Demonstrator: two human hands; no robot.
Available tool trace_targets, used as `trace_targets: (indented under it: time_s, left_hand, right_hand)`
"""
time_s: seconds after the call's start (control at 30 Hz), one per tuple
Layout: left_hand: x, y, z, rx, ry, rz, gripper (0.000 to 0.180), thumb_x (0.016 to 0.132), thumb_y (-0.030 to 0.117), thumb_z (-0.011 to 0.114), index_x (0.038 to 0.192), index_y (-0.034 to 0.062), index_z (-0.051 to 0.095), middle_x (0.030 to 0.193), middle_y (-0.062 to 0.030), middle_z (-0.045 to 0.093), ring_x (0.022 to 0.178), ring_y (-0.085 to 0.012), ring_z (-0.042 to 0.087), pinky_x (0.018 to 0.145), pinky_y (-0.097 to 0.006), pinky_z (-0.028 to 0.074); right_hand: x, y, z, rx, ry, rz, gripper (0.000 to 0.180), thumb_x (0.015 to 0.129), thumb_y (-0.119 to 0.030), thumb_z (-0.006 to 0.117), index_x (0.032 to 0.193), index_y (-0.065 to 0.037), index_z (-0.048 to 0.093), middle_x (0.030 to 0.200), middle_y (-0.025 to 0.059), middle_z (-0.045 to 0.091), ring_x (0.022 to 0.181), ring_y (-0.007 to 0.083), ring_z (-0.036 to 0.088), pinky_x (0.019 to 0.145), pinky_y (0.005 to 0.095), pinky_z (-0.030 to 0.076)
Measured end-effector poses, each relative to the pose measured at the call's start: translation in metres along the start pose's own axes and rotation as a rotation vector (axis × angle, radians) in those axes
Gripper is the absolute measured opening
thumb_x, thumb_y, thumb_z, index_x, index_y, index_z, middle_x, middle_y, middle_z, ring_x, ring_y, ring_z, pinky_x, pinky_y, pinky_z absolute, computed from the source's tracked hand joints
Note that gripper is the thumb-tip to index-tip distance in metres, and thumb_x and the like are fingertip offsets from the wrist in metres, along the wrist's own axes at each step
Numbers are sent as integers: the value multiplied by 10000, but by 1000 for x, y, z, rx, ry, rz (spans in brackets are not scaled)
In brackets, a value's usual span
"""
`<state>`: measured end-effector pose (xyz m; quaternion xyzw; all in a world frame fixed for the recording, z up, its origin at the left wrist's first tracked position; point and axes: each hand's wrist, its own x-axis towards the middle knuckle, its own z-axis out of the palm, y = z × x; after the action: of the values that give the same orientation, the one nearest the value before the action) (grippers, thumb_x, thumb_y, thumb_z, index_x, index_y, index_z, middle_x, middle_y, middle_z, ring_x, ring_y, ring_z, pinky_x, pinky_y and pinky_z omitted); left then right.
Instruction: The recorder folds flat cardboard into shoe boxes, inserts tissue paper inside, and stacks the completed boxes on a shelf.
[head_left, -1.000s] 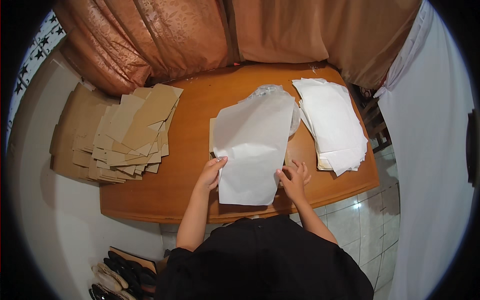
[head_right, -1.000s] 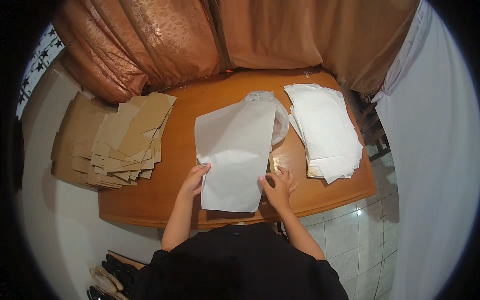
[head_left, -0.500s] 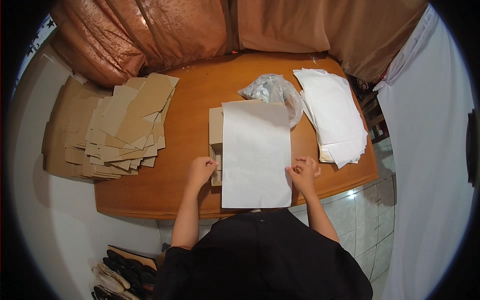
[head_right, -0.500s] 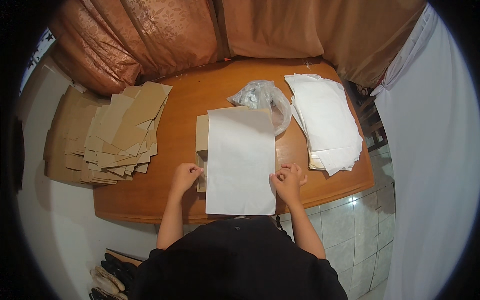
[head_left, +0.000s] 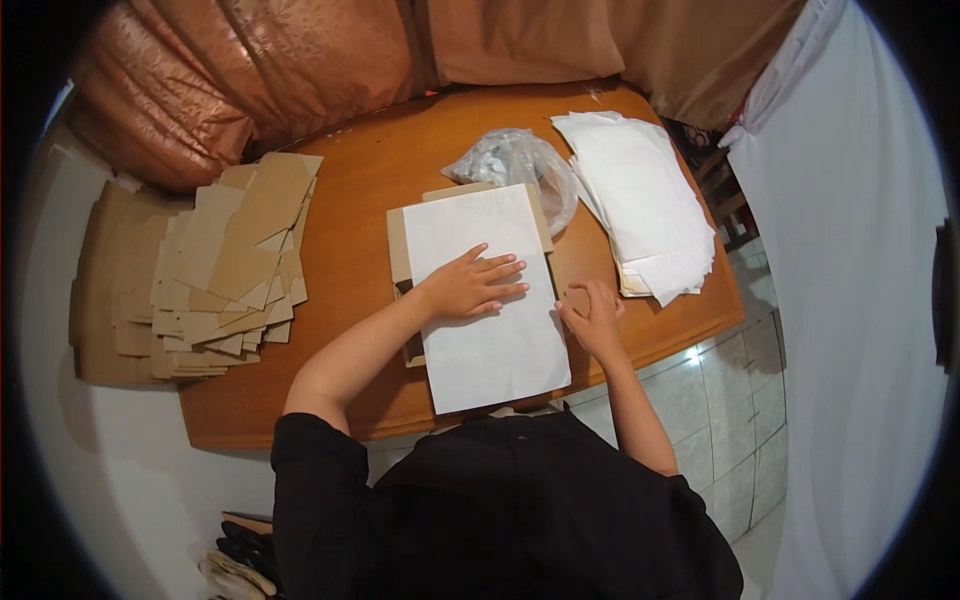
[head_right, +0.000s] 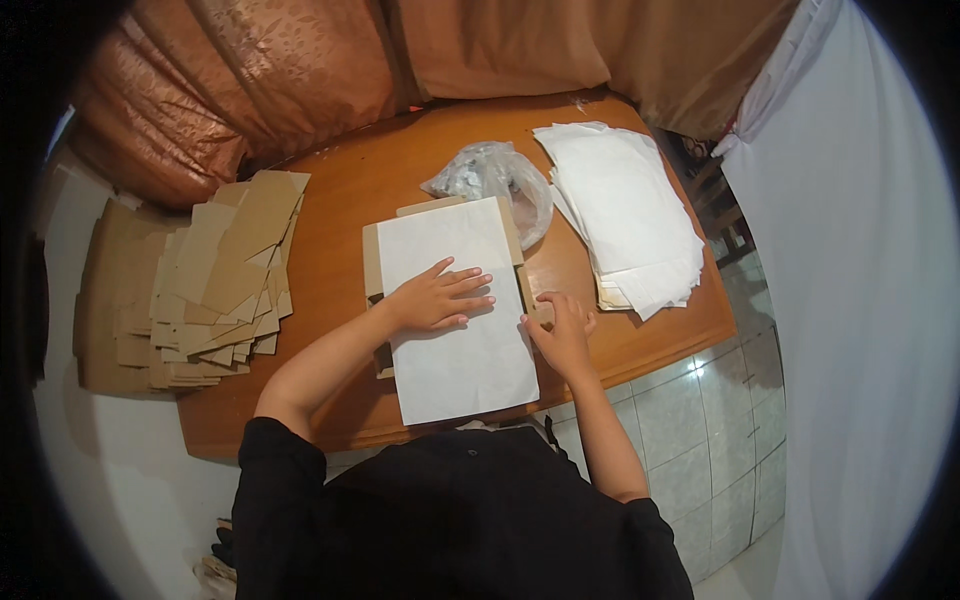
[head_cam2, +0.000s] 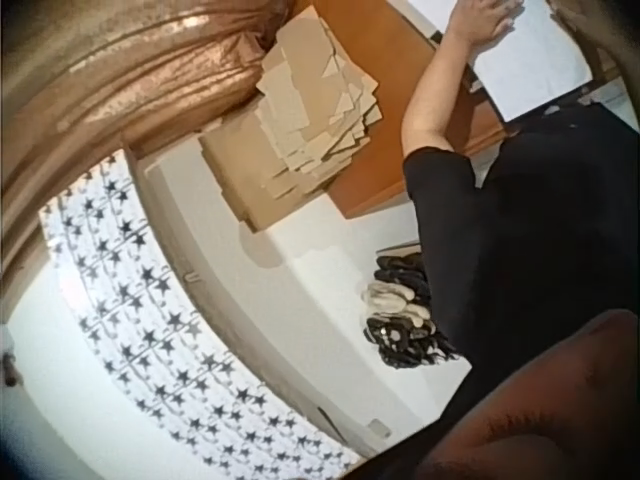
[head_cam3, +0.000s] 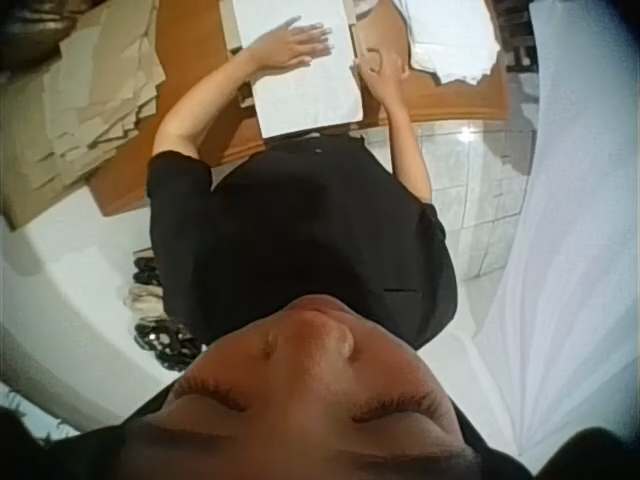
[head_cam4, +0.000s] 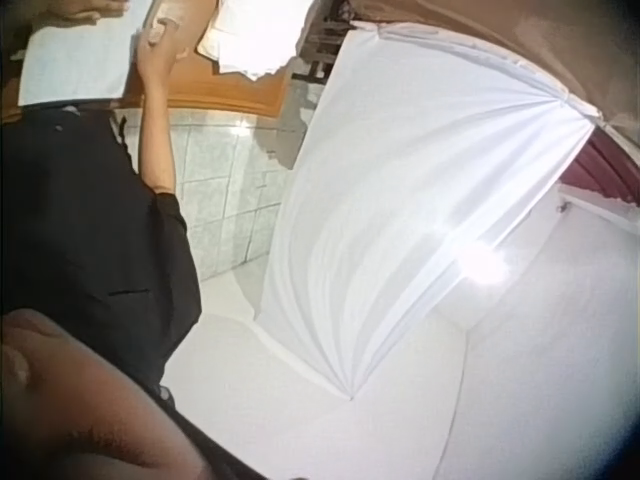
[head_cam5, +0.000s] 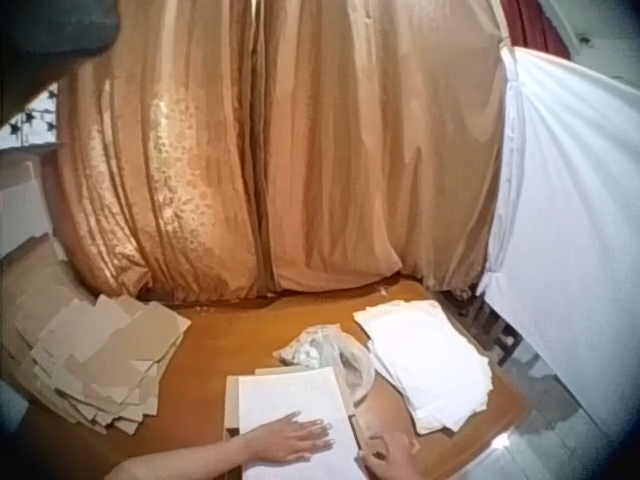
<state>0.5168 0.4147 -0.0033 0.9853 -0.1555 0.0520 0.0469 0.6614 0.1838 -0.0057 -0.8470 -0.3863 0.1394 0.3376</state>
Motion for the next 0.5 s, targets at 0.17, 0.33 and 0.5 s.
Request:
trace_targets:
  time_s: [0.17, 0.33, 0.5]
  left_hand:
    - [12, -15, 5, -26, -35, 75, 444, 950, 395, 343, 1369, 255, 389, 1463, -51, 304, 1347, -225, 287, 1089, -496, 206]
    - [12, -16, 19, -53, -68, 62, 458, 959, 415, 308, 1381, 248, 368, 1471, -48, 293, 1356, -215, 272, 1096, -493, 185]
    - [16, -11, 24, -32, -62, 88, 465, 958, 419, 311, 1383, 240, 366, 1467, -48, 303, 1356, -214, 272, 1099, -492, 171]
  right_hand:
    - [-29, -8, -29, 35, -48, -199, 689, 621, -329, 770, 1230, -177, 488, 1283, 118, 426, 1269, 304, 327, 975, 607, 175]
    - [-69, -29, -25, -381, -310, -293, 852, 553, -229, 816, 1304, -321, 423, 1414, 108, 282, 1355, 338, 185, 985, 666, 177]
    - [-89, -8, 4, -460, -139, -534, 642, 591, -162, 771, 1172, -308, 541, 1340, 22, 404, 1294, 264, 312, 953, 652, 224]
